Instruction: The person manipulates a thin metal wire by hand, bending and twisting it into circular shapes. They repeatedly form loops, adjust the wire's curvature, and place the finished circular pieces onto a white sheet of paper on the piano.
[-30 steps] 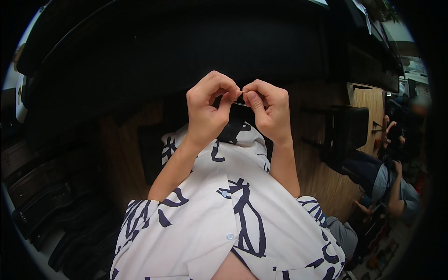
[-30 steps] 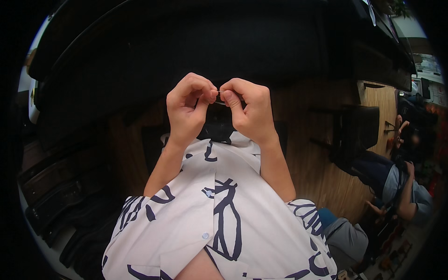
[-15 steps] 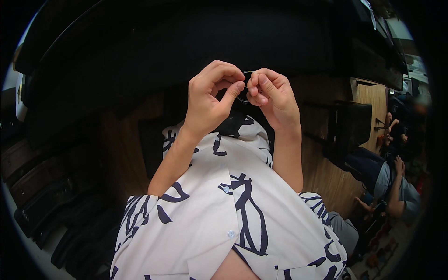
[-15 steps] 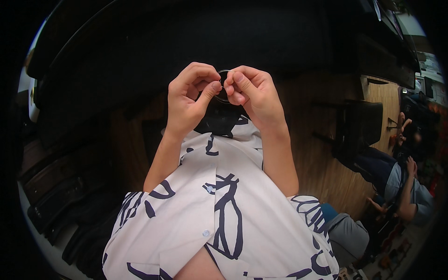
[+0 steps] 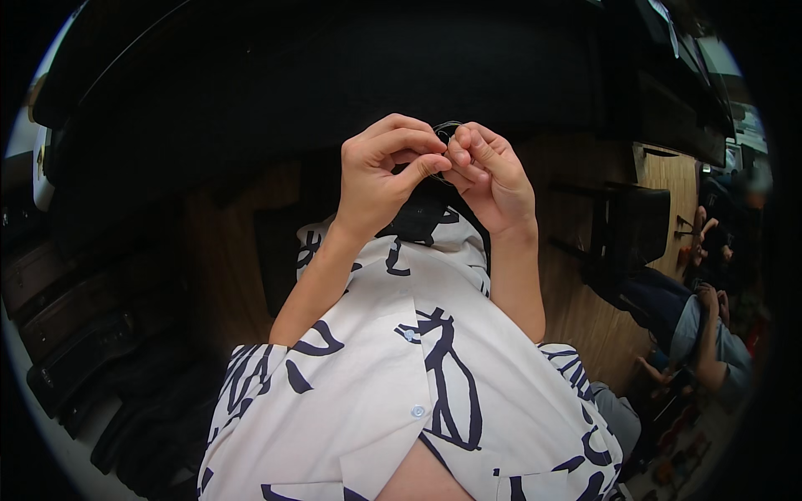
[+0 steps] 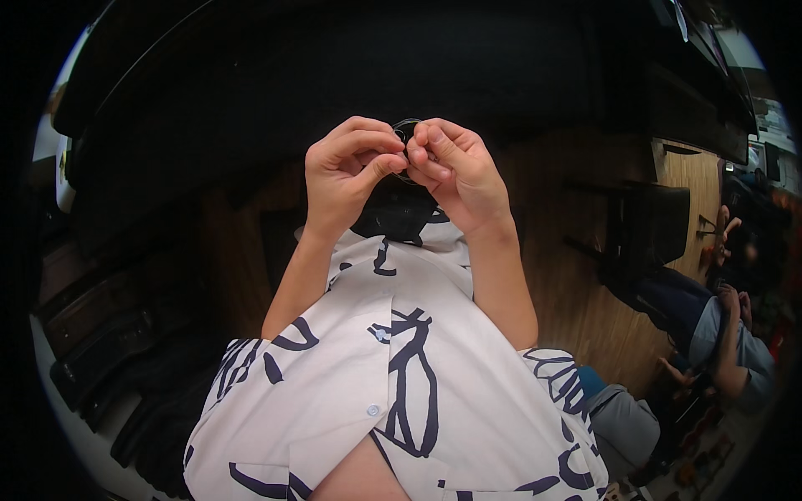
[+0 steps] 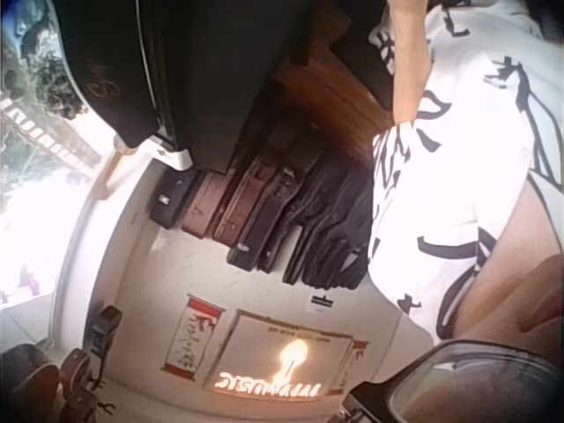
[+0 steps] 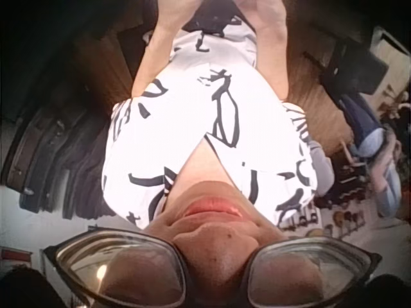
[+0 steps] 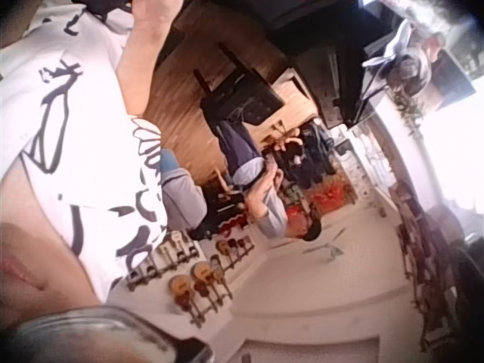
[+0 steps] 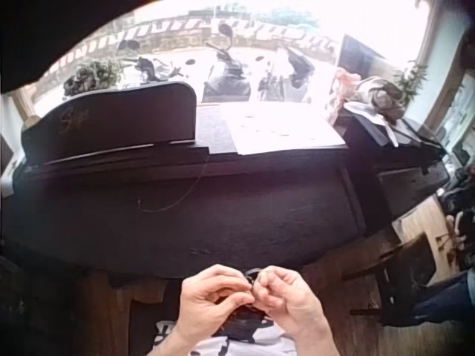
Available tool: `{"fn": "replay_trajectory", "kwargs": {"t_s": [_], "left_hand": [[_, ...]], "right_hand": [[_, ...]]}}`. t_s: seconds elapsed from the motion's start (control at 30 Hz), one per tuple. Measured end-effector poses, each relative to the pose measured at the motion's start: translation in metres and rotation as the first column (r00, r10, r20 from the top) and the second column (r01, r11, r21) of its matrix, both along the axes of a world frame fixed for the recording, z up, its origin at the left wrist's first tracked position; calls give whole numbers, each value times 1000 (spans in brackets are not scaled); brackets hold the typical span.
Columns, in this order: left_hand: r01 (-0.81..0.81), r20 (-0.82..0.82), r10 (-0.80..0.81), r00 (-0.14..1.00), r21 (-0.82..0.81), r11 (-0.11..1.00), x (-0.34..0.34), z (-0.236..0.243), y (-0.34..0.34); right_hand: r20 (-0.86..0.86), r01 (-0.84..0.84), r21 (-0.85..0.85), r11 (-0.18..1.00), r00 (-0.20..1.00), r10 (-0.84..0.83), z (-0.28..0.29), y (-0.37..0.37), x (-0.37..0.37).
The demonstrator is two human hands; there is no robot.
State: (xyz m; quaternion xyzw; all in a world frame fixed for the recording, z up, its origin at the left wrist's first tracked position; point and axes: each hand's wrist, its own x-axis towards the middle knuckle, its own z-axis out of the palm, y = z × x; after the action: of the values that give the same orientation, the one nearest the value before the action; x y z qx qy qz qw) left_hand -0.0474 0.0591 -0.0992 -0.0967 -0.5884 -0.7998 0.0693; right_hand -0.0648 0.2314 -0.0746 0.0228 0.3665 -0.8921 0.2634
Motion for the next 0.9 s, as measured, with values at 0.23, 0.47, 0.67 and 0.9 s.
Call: {"fn": "replay_trajectory", "kwargs": {"t_s": [0.23, 0.47, 0.67, 0.9], "left_hand": [[-185, -107, 171, 979, -140, 973, -2, 4, 4], [-289, -166, 261, 951, -171, 942, 0, 4, 3], [-148, -42, 148, 988, -5, 989, 3, 0, 0], [56, 200, -108, 974, 247, 967, 2, 2, -5]], "right_hand": [[-123, 123, 195, 973, 987, -100, -4, -9, 6], [-169, 144, 419, 896, 982, -79, 1, -12, 10], [-273, 135, 505, 853, 962, 9, 7, -5, 10], [-367, 258, 598, 759, 930, -26, 9, -7, 11]]}}
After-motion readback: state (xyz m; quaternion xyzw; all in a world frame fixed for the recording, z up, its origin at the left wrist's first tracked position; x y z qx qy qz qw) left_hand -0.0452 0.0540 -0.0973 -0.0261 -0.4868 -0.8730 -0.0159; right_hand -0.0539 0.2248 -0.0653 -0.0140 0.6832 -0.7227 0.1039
